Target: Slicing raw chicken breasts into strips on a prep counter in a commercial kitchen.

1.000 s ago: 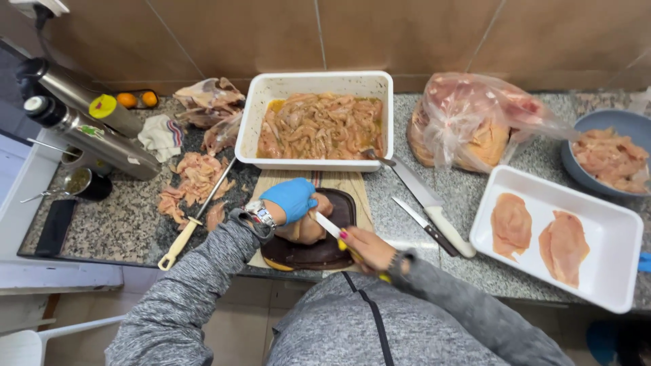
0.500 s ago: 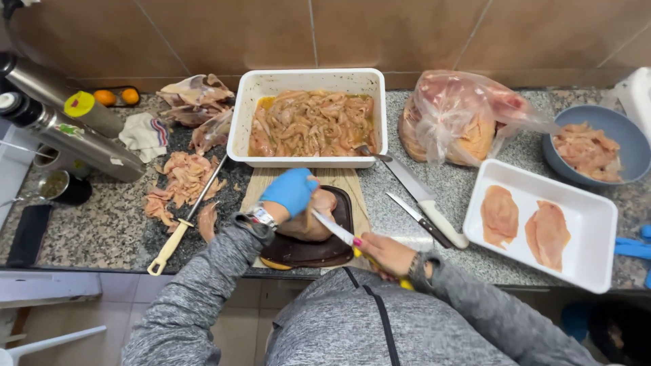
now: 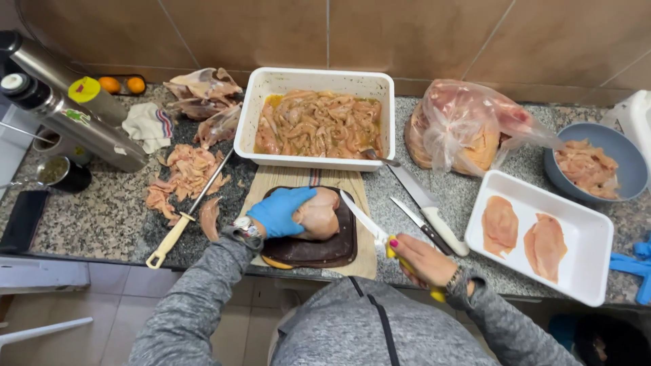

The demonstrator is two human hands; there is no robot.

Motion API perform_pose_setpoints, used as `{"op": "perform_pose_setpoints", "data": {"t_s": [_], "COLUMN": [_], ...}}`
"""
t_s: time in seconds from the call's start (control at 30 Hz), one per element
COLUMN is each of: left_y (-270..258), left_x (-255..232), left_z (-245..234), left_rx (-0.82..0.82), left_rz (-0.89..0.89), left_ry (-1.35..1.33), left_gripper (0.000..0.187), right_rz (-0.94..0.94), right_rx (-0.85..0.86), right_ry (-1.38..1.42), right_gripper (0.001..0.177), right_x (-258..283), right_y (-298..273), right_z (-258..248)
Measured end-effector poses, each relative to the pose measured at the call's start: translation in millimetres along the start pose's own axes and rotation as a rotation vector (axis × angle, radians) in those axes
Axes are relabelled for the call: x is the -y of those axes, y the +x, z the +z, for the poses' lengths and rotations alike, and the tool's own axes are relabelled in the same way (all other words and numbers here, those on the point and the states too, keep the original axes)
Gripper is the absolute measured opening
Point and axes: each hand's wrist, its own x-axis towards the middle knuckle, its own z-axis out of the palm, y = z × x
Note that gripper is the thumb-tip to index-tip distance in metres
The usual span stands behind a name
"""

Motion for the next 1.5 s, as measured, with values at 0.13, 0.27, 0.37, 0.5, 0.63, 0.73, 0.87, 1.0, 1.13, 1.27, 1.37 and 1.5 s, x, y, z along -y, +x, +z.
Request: {"op": "perform_pose_setpoints", "data": {"t_s": [0.13,0.27,0.37,0.5,0.63,0.73,0.87,1.0,1.13,1.27,1.37,1.5], "left_y": [-1,-5,-16,-21,5,36,41,44,46,37,38,39], "left_x": [13,25,35,34,10,-20,-17,-23,-19,-2,0,-5], "left_z": [-11,5,31,54,60,5,1,4,15,19,10,-4], "left_rx": [0.271,0.238,0.268,0.096,0.104,0.244,0.439,0.333,0.319,0.156,0.076,0.180], "left_rz": [-0.211,-0.183,-0.197,-0.168,-0.361,-0.415,-0.339,-0.080,-0.083,-0.087,-0.090,0.049], "left_ry": [-0.298,-0.334,-0.308,-0.408,-0.969,-0.731,-0.318,-0.069,0.042,-0.078,-0.285,-0.295], "left_gripper": [0.054,0.035,0.023,0.014,0.011,0.023,0.031,0.027,0.022,0.032,0.034,0.025], "right_rz": [0.013,0.037,0.033,0.023,-0.027,-0.228,-0.239,-0.304,-0.376,-0.110,0.142,0.130], "right_rx": [0.008,-0.018,-0.031,-0.038,-0.114,-0.203,-0.212,-0.048,0.021,0.091,0.066,-0.110], "right_ry": [-0.067,-0.012,-0.043,0.024,-0.142,-0.567,-0.772,-0.928,-0.901,-0.725,-0.544,-0.475], "right_gripper": [0.037,0.036,0.036,0.036,0.034,0.041,0.041,0.047,0.050,0.050,0.049,0.053], "right_x": [-3,-13,-15,-20,-28,-11,35,64,51,91,94,78], "right_y": [-5,-8,-13,-14,4,25,56,110,142,70,53,47], "right_z": [1,2,1,0,-13,-27,-28,-22,-26,-8,10,53]}}
